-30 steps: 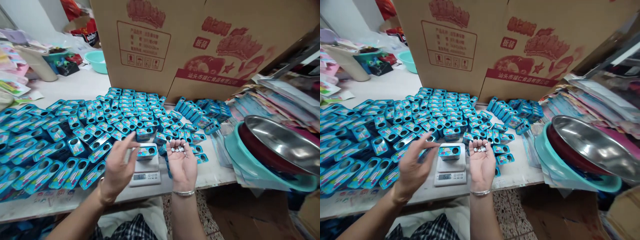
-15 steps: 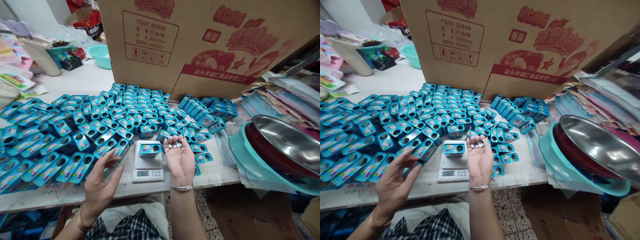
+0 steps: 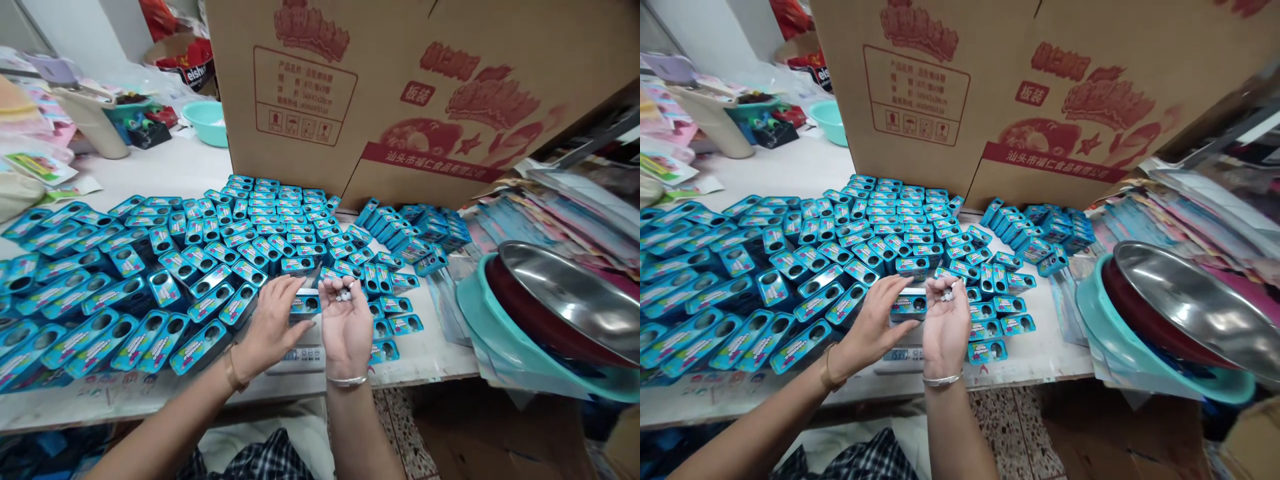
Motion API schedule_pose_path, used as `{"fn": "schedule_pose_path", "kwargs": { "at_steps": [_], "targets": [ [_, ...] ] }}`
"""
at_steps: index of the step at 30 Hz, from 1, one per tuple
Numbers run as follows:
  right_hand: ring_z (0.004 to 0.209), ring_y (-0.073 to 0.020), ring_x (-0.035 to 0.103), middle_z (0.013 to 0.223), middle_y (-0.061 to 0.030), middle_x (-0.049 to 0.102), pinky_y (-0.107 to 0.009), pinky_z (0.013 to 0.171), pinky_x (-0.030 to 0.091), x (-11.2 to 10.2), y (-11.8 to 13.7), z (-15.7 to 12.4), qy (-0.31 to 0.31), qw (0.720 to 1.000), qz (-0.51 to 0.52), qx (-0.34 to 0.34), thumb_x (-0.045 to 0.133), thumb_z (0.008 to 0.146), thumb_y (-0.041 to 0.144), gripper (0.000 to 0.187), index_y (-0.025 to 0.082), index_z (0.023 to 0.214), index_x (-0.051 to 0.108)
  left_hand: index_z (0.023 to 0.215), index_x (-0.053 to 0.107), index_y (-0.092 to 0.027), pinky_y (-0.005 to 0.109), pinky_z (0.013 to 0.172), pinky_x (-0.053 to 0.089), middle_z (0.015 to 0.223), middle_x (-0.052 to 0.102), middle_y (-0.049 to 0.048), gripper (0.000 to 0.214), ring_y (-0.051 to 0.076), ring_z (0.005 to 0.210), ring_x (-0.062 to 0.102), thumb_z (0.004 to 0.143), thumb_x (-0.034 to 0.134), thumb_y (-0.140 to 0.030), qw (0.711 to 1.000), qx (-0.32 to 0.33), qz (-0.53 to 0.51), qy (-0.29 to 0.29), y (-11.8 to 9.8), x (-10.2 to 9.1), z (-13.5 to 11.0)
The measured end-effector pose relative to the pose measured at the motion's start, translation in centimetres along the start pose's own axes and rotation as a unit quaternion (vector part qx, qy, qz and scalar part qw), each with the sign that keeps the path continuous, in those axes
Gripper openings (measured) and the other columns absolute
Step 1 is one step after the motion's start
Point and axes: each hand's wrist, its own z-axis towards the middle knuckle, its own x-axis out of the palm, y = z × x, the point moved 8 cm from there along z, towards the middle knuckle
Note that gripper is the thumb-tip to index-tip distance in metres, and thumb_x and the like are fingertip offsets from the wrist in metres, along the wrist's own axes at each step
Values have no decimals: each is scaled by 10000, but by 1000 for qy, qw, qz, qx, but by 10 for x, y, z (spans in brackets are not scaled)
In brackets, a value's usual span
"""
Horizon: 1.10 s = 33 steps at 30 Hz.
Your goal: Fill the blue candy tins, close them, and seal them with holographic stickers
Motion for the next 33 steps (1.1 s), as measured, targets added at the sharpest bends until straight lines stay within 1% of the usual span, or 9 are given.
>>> {"fn": "schedule_pose_path", "kwargs": {
  "at_steps": [4, 7, 12, 18, 22, 25, 27, 30, 33],
  "targets": [
    [662, -75, 587, 694, 44, 578, -268, 765, 558, -10, 4, 5, -29, 995, 68, 67, 484, 919, 257, 191, 191, 767, 579, 1417, 360, -233, 466, 1097, 349, 1371, 467, 116, 664, 278, 1299, 399, 832, 666, -298, 1000, -16, -12, -9, 4, -8, -9],
    [661, -75, 587, 718, 37, 595, -232, 675, 551, -19, 21, 8, -42, 993, 91, 56, 470, 923, 247, 179, 189, 793, 577, 1423, 360, -249, 448, 1107, 347, 1382, 467, 101, 643, 260, 1303, 408, 851, 650, -300, 998, -44, -13, -33, 10, -26, -20],
    [719, -91, 614, 800, 11, 646, -252, 699, 557, -28, 40, 6, -60, 996, 69, -1, 483, 915, 233, 163, 175, 808, 591, 1400, 407, -272, 428, 1084, 378, 1355, 511, 79, 599, 249, 1278, 447, 855, 653, -304, 994, -78, -10, -71, 19, -45, -31],
    [756, -95, 626, 799, 11, 645, -274, 770, 556, -31, 31, 5, -59, 997, 45, 14, 535, 890, 248, 133, 170, 807, 603, 1403, 398, -266, 447, 1085, 373, 1360, 495, 92, 591, 256, 1282, 440, 863, 635, -306, 997, -58, -7, -55, 11, -39, -25],
    [744, -85, 620, 779, 23, 637, -260, 777, 547, -26, 26, 3, -44, 998, 45, 22, 575, 859, 250, 93, 181, 800, 596, 1422, 376, -239, 485, 1087, 355, 1376, 480, 119, 629, 294, 1308, 404, 851, 633, -295, 999, -19, 40, -22, 2, -22, -11],
    [737, -88, 615, 770, 33, 628, -261, 758, 549, -23, 28, 0, -26, 998, 47, 40, 615, 832, 264, 87, 191, 797, 586, 1325, 486, -233, 548, 1067, 334, 1239, 590, 101, 483, 306, 1190, 509, 855, 599, -247, 994, 10, 89, 61, 2, 0, -2],
    [740, -92, 613, 780, 33, 624, -262, 743, 553, -27, 40, -2, -23, 998, 49, 38, 635, 818, 266, 89, 193, 807, 586, 1237, 543, -236, 522, 1016, 386, 1144, 639, 75, 370, 278, 1073, 579, 869, 570, -239, 993, 17, 82, 87, 1, 2, 6],
    [737, -89, 605, 783, 31, 609, -243, 724, 556, -44, 71, -4, -44, 996, 71, -11, 639, 813, 241, 73, 189, 804, 588, 1219, 546, -223, 402, 904, 473, 1157, 638, 72, 353, 244, 1029, 604, 878, 578, -306, 999, 15, 46, 23, -11, -25, 40],
    [733, -85, 598, 790, 32, 590, -236, 713, 565, -63, 98, -5, -63, 992, 98, -50, 632, 812, 215, 51, 190, 795, 592, 1220, 551, -199, 358, 885, 472, 1141, 649, 67, 390, 236, 1022, 612, 875, 586, -377, 996, 47, 55, -50, -36, -46, 105]
  ]
}}
